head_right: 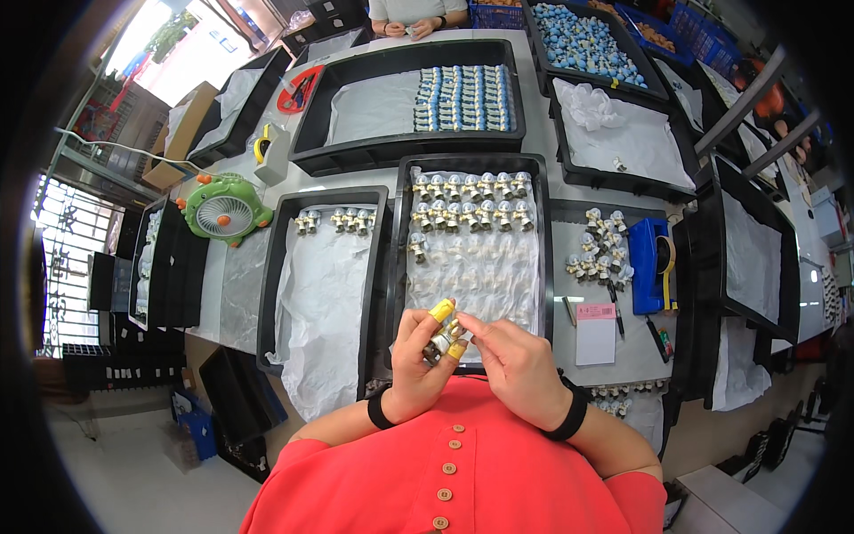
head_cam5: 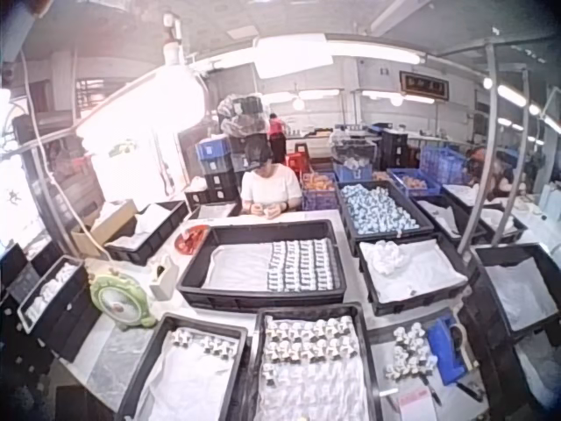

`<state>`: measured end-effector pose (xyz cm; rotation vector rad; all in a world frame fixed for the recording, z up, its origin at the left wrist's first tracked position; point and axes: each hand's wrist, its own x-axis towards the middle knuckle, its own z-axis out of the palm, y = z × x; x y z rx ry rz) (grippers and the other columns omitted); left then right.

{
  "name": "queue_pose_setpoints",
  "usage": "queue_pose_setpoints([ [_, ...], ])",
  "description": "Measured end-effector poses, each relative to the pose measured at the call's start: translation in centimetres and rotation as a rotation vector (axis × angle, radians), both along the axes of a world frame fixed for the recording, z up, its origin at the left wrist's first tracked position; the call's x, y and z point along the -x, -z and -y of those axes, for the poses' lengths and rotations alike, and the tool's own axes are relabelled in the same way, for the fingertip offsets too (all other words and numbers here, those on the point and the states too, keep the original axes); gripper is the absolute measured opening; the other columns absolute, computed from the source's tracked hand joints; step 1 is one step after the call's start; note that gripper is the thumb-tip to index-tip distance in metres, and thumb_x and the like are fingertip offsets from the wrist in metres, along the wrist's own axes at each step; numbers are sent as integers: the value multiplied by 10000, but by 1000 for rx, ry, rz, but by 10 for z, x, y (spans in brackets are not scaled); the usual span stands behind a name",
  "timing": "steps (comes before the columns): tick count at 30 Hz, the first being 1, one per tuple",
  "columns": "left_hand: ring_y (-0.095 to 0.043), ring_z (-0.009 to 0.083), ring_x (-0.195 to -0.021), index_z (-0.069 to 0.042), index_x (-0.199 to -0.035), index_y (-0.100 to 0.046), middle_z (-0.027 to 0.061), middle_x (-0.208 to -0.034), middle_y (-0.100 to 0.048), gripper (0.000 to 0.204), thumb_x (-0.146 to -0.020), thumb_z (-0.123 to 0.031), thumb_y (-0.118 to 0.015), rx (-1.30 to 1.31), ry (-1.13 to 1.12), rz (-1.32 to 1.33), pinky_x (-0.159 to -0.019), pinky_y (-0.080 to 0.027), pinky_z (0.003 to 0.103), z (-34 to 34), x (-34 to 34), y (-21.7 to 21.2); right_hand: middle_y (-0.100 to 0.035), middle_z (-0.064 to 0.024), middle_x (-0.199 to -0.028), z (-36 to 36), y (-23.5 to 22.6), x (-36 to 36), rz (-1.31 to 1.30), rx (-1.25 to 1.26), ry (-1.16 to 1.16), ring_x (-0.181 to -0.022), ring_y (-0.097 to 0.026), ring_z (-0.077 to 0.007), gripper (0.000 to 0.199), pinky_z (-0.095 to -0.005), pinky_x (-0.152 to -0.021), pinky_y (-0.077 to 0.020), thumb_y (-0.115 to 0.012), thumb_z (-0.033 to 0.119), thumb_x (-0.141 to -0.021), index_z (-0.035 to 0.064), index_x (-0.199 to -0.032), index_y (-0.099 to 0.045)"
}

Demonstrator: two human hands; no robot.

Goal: The person assembles small cylindrical components by hand, picking them from trays and joining them together. They place the assembled units into a tray lined with white tissue paper. The person occasionally adjusts the tissue paper and handles the components one by one.

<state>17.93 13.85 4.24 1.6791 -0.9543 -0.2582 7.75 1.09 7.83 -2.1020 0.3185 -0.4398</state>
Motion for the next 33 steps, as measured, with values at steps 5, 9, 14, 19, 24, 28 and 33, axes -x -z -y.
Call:
queue_pose_setpoints([
  [5, -471, 171, -753, 7, -1190, -531, 89, -930, -450, 483, -727, 27, -666, 16, 6, 25, -596, -409, 249, 0, -1, 2, -599, -123, -790, 2, -2, 0, -42, -185, -15, -658, -597, -258, 363, -313, -584, -481, -559, -35, -820, 72, -1166, -586],
  [9, -463, 153, -736, 2, -1176, -556, 68, -889, -450, 457, -738, -14, -683, 18, -21, 4, -593, -395, 243, 1, 1, 0, -601, -125, -795, -1, 0, 0, 9, 0, 2, -655, -597, -254, 350, -306, -583, -478, -553, -36, -826, 64, -1159, -589],
  [14, -469, 151, -740, 0, -1177, -556, 68, -891, -453, 459, -736, -3, -681, 19, -19, -20, -603, -402, 240, 1, 2, 2, -600, -124, -789, 2, 1, 0, -22, -63, -11, -654, -597, -255, 357, -308, -586, -479, -550, -34, -826, 68, -1165, -587],
  [19, -475, 150, -744, -5, -1179, -557, 66, -894, -452, 468, -728, 11, -682, 26, -11, -17, -602, -402, 239, 1, 1, 2, -601, -124, -793, 1, 1, 1, -23, -93, -7, -651, -599, -245, 343, -300, -587, -478, -549, -26, -832, 67, -1159, -590],
  [24, -485, 145, -767, -10, -1198, -547, 66, -901, -454, 485, -733, 7, -684, 14, 7, -47, -626, -409, 227, 1, 1, 5, -602, -109, -779, 2, 5, 1, -21, -71, 0, -630, -588, -185, 307, -271, -568, -464, -536, -6, -854, 58, -1147, -600],
  [28, -469, 154, -787, -23, -1238, -517, 73, -928, -452, 513, -746, 17, -657, 24, 67, -157, -638, -402, 236, 1, 0, 5, -627, -97, -806, 6, -2, 1, -112, -345, -15, -610, -566, -128, 310, -245, -562, -459, -517, 6, -863, 60, -1156, -601],
  [33, -460, 137, -780, -32, -1242, -517, 59, -915, -443, 500, -763, -8, -660, 24, 84, -246, -628, -394, 227, 0, 0, 9, -648, -96, -849, 6, -7, 1, -174, -474, 4, -619, -566, -98, 315, -232, -579, -466, -507, 10, -864, 60, -1162, -598],
])
